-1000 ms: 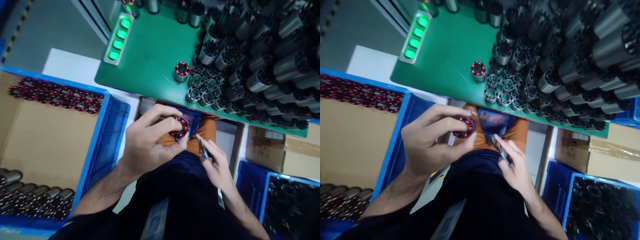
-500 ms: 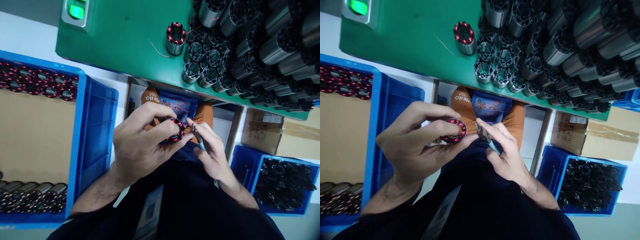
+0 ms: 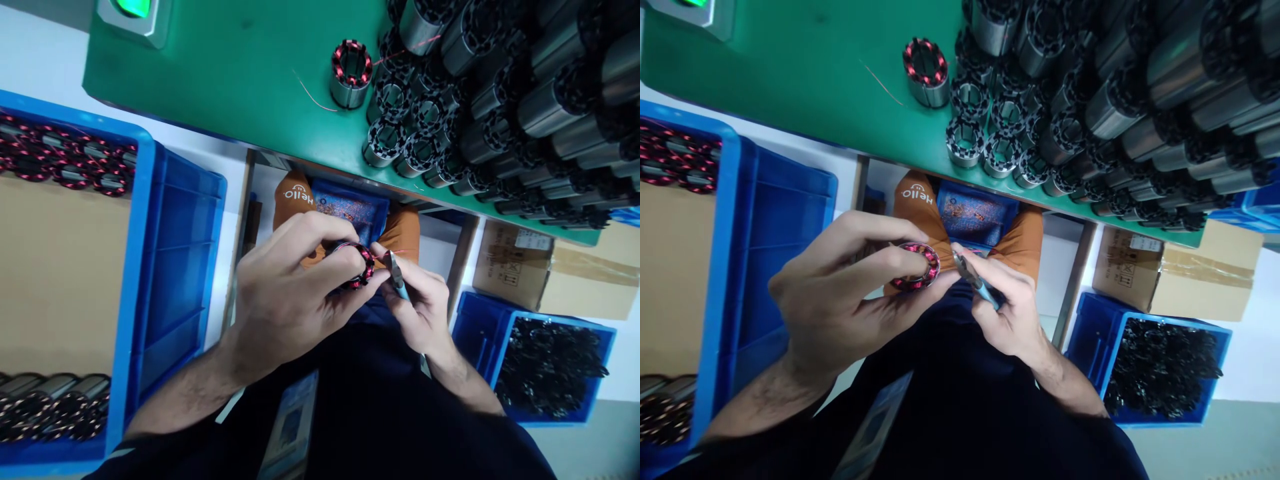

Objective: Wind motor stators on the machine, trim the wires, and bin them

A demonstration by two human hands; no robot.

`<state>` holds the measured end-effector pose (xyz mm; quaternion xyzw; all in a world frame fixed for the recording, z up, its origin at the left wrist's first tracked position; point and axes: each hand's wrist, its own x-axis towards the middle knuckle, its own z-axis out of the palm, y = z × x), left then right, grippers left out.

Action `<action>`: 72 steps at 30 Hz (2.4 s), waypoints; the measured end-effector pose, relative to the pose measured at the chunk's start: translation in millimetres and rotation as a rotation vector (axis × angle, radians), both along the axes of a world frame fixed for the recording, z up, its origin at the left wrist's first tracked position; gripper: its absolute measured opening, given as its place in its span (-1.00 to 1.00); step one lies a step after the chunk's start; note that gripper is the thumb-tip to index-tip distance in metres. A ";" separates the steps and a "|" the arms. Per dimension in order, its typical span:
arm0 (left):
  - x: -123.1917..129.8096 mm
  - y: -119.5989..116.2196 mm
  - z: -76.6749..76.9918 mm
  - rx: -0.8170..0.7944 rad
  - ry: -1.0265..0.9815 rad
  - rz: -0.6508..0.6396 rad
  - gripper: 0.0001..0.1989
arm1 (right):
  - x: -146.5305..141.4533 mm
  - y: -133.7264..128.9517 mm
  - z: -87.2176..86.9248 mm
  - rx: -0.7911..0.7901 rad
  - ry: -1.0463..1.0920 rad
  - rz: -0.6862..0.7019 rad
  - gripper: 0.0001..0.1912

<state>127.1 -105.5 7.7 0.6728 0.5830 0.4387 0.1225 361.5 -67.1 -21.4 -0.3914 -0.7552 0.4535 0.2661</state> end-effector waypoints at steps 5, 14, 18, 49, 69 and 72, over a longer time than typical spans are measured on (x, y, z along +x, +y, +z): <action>-2.9 3.5 -6.0 -0.133 -0.321 -0.049 -0.73 | 2.3 7.9 -4.7 0.001 -0.044 -0.079 -0.35; 5.9 17.4 -19.4 -0.388 -1.000 -0.046 -0.68 | -1.9 13.6 -2.5 0.283 -0.134 -0.072 -0.32; 10.5 22.5 -17.0 -0.422 -1.060 -0.029 -0.66 | -2.6 10.7 -6.8 0.396 -0.123 -0.075 -0.26; -110.2 -69.6 -44.1 -0.139 -0.583 0.480 -0.64 | 5.6 21.8 -30.8 -0.060 -0.198 0.009 -0.43; -227.6 -91.6 -89.6 -0.450 -0.122 0.511 -0.63 | 12.7 16.0 -49.8 0.100 -0.291 0.117 -0.49; -229.8 -85.9 -57.2 -0.436 -0.134 0.463 -0.64 | 10.9 11.7 -53.0 0.078 -0.253 0.103 -0.52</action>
